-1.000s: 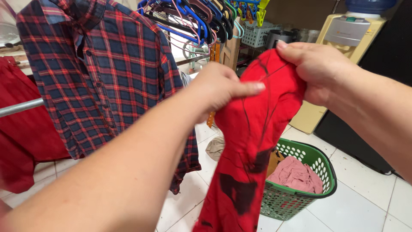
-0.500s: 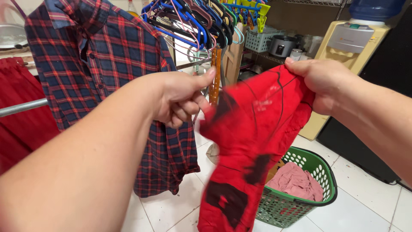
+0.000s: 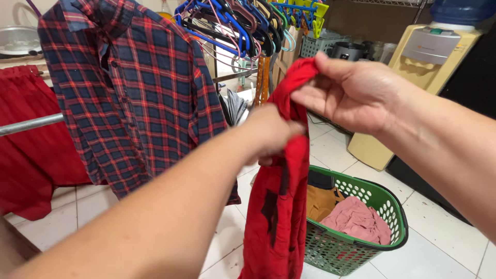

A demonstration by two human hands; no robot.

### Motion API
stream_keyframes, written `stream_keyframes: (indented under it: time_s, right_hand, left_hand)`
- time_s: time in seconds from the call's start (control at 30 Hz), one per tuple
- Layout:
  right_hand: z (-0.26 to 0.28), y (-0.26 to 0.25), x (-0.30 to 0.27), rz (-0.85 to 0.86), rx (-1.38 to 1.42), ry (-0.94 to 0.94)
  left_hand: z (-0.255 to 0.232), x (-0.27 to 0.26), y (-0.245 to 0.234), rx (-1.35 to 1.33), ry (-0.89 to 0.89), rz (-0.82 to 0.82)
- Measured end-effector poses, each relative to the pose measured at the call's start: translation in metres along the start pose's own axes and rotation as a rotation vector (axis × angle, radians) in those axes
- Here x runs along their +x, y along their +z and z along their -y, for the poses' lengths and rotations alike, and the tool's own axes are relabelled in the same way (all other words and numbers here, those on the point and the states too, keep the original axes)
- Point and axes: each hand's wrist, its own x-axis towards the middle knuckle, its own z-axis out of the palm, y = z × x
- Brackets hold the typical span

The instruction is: The person takes clothes from a green laundry basket, places them on hangers, and hangs them on a metal drying rack. The person handles a plaid shirt, a red t-shirt, and a pink top, arranging each on a hanger before placing it on the rack.

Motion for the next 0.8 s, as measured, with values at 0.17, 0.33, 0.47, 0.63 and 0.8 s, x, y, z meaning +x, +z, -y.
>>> stream_keyframes:
  time_s: [0.17, 0.33, 0.47, 0.63, 0.8]
  right_hand:
    - [0.000, -0.012, -0.016, -0.024, -0.192, -0.145]
    - [-0.051, -0.039, -0.029, -0.046, -0.795, -0.173]
    - [-0.103, -0.049, -0.028, 0.047, -0.878, -0.006]
    - [-0.078, -0.079, -0.012, -0.345, -0.769, 0.050]
    - [-0.028, -0.103, 0.000, -0.340, -0.437, -0.086]
  left_hand:
    - [-0.009, 0.037, -0.039, -0.854, 0.169, 0.037]
    - [-0.026, 0.059, -0.058, -1.081, 0.498, 0.088]
    - [-0.045, 0.068, -0.064, -1.128, 0.631, 0.208]
    - [-0.024, 0.047, -0.102, -1.186, 0.517, 0.170]
    - [0.034, 0.011, -0.116, -0.905, 0.313, -0.524]
